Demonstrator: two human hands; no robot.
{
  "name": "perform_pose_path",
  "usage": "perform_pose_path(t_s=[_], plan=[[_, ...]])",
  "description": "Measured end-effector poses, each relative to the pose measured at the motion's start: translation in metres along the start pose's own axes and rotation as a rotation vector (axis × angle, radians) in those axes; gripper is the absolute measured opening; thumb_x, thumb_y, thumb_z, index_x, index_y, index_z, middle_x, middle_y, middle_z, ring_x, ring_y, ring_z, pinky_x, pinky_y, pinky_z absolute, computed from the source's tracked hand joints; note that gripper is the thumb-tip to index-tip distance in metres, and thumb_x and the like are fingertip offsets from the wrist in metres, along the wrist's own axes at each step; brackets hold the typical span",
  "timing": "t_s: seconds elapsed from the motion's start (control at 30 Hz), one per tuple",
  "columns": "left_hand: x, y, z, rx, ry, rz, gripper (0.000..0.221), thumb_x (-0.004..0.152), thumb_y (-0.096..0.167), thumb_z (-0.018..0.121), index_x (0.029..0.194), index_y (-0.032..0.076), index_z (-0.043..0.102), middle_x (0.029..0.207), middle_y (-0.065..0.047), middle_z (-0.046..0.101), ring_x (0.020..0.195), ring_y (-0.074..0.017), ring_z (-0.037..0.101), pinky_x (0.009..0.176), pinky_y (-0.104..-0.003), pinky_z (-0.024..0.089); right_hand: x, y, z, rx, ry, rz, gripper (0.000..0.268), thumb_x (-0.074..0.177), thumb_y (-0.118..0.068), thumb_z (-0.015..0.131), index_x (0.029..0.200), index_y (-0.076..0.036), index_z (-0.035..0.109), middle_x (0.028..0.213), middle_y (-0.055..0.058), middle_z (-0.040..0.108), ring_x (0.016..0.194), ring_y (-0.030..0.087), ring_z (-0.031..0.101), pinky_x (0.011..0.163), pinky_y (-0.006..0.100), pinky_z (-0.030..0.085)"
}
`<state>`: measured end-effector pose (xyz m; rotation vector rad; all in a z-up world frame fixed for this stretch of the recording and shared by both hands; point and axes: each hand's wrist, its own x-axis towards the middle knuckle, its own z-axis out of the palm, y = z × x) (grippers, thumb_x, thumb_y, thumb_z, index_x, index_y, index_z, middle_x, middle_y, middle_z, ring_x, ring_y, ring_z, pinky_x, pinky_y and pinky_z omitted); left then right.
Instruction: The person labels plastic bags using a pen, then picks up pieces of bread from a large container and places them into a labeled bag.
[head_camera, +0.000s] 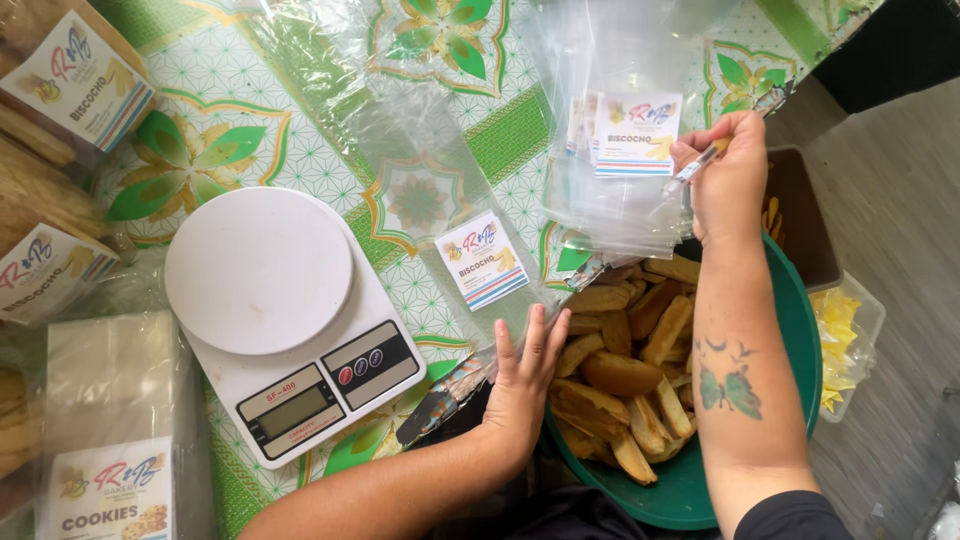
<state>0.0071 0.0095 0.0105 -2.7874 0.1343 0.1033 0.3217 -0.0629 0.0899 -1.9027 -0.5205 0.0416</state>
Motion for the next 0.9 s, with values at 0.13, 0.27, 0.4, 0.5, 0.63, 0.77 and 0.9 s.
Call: perform_pose_path(t_s=[0.13, 0.27, 0.4, 0.5, 0.63, 0.77, 0.9], plan=[[0.001, 0.001, 0.002, 0.027, 0.010, -0.034, 0.077, 0.088, 0.040, 0.050, 0.159, 0.015, 0.037, 0.170, -0.014, 0.005, 0.148, -0.0514, 0.010, 0.104, -0.078, 0.020, -0.015, 0.005, 0.014, -0.247, 0.007, -0.263, 0.035, 0.107, -0.030, 0.069, 0.109, -0.007, 0.043, 0.103, 0.008, 0.070, 0.082, 0.012, 0.062, 0.070, 0.026, 0.052], [0.000, 0.003, 0.005, 0.028, -0.010, -0.011, 0.077, 0.089, 0.042, 0.050, 0.160, 0.015, 0.035, 0.170, -0.013, 0.004, 0.148, -0.0516, 0.010, 0.103, -0.078, 0.020, -0.085, -0.012, 0.058, 0.128, -0.135, -0.368, 0.053, 0.111, -0.058, 0.048, 0.113, -0.005, 0.052, 0.096, 0.008, 0.072, 0.071, 0.012, 0.059, 0.067, 0.025, 0.049], [0.000, 0.004, 0.005, 0.011, -0.034, 0.013, 0.083, 0.088, 0.046, 0.049, 0.163, 0.015, 0.028, 0.169, -0.015, 0.006, 0.147, -0.0521, 0.010, 0.103, -0.079, 0.019, -0.128, -0.013, 0.102, 0.370, -0.534, -0.125, 0.033, 0.106, -0.034, 0.057, 0.110, -0.003, 0.067, 0.084, 0.001, 0.069, 0.075, 0.005, 0.062, 0.069, 0.019, 0.051], [0.000, 0.004, 0.005, -0.004, -0.044, 0.017, 0.085, 0.088, 0.047, 0.049, 0.163, 0.015, 0.025, 0.168, -0.015, 0.006, 0.148, -0.0521, 0.009, 0.103, -0.079, 0.019, -0.131, -0.008, 0.115, 0.316, -0.501, -0.176, 0.016, 0.100, -0.012, 0.068, 0.101, -0.001, 0.057, 0.090, 0.006, 0.069, 0.082, 0.009, 0.065, 0.074, 0.024, 0.054], [0.003, 0.005, 0.008, -0.024, -0.016, 0.033, 0.084, 0.089, 0.047, 0.048, 0.163, 0.013, 0.027, 0.168, -0.014, 0.009, 0.148, -0.0523, 0.010, 0.102, -0.080, 0.020, -0.123, -0.002, 0.106, 0.145, -0.443, -0.210, 0.019, 0.093, -0.001, 0.073, 0.078, 0.001, 0.061, 0.078, 0.008, 0.067, 0.069, 0.012, 0.059, 0.064, 0.027, 0.048], [0.004, 0.007, 0.010, -0.018, -0.027, 0.035, 0.084, 0.089, 0.047, 0.047, 0.162, 0.012, 0.027, 0.168, -0.015, 0.010, 0.147, -0.0520, 0.011, 0.101, -0.080, 0.021, -0.125, 0.000, 0.107, 0.011, -0.453, -0.242, 0.022, 0.090, -0.001, 0.072, 0.071, 0.002, 0.062, 0.071, 0.009, 0.067, 0.064, 0.012, 0.060, 0.061, 0.027, 0.048], [0.005, 0.009, 0.010, 0.035, 0.007, -0.032, 0.083, 0.089, 0.046, 0.047, 0.163, 0.013, 0.027, 0.168, -0.013, 0.012, 0.148, -0.0500, 0.013, 0.102, -0.080, 0.021, -0.125, -0.006, 0.111, -0.015, -0.468, -0.322, 0.022, 0.088, -0.002, 0.075, 0.070, 0.000, 0.061, 0.074, 0.008, 0.069, 0.065, 0.014, 0.063, 0.061, 0.028, 0.050]])
